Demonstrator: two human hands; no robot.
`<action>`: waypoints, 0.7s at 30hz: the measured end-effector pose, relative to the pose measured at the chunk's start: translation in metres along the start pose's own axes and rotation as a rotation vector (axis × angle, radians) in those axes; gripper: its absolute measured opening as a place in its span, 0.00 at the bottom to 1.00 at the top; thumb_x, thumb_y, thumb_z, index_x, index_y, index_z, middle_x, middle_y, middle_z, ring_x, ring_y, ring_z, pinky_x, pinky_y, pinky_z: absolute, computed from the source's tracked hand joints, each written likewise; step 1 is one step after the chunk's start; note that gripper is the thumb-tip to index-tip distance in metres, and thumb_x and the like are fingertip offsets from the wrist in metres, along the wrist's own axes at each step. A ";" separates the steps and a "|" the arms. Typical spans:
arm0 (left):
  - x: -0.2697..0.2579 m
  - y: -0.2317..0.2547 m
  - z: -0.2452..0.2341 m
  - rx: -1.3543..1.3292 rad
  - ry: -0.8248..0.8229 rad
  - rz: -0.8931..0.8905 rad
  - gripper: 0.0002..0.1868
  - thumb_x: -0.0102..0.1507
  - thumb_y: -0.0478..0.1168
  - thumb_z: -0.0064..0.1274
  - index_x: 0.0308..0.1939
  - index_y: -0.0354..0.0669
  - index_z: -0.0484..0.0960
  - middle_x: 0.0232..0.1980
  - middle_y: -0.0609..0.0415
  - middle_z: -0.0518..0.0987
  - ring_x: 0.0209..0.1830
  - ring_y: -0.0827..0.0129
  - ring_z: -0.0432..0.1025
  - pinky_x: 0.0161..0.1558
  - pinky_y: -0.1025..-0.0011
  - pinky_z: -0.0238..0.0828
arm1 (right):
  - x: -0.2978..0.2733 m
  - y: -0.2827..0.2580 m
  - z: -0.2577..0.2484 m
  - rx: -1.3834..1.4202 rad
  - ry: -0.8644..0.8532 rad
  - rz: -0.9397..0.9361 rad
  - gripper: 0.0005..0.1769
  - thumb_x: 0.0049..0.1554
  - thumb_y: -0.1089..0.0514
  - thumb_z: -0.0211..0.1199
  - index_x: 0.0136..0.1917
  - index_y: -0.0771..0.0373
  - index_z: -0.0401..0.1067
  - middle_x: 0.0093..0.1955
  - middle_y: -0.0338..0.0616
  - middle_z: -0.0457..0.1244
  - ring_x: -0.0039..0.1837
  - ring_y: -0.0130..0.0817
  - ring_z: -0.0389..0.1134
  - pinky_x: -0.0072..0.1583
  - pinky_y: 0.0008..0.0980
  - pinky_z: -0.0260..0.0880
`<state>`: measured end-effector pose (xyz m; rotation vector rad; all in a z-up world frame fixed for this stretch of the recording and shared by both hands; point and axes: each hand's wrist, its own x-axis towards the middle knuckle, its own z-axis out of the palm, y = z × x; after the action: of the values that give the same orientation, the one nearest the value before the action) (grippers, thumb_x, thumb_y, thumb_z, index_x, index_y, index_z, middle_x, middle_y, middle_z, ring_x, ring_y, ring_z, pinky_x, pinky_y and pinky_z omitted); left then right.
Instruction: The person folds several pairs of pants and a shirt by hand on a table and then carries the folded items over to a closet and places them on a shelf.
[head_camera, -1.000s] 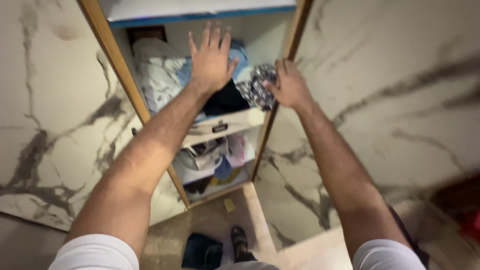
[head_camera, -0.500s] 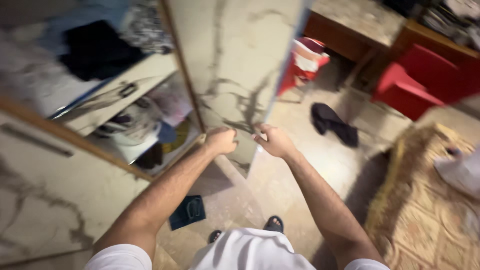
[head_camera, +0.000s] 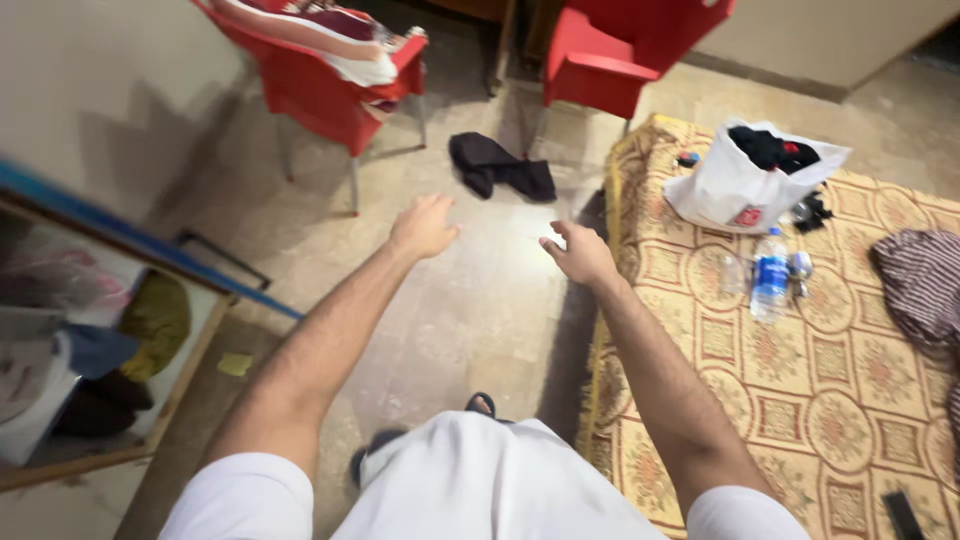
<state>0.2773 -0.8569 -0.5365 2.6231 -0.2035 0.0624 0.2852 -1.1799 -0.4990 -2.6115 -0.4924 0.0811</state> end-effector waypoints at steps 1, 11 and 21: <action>0.016 0.008 0.002 0.007 0.018 -0.019 0.26 0.60 0.50 0.59 0.60 0.45 0.76 0.62 0.48 0.77 0.65 0.50 0.68 0.59 0.52 0.69 | 0.005 0.018 -0.008 0.019 0.001 0.044 0.29 0.59 0.41 0.63 0.64 0.63 0.73 0.59 0.57 0.69 0.60 0.53 0.71 0.60 0.45 0.71; 0.155 0.005 0.040 -0.042 -0.036 0.004 0.29 0.59 0.49 0.59 0.62 0.44 0.75 0.65 0.47 0.75 0.67 0.49 0.65 0.63 0.53 0.65 | 0.086 0.115 -0.032 0.188 -0.030 0.283 0.32 0.60 0.40 0.62 0.69 0.63 0.68 0.64 0.54 0.67 0.66 0.47 0.69 0.66 0.41 0.68; 0.385 -0.039 0.048 -0.060 -0.040 0.061 0.31 0.59 0.49 0.61 0.63 0.40 0.75 0.65 0.44 0.75 0.67 0.47 0.66 0.67 0.56 0.63 | 0.278 0.194 -0.053 0.203 0.040 0.343 0.33 0.59 0.41 0.62 0.68 0.65 0.69 0.64 0.53 0.69 0.67 0.46 0.72 0.67 0.40 0.71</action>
<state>0.6640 -0.8983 -0.5657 2.5603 -0.2956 0.0240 0.6158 -1.2639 -0.5349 -2.4644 -0.0160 0.1810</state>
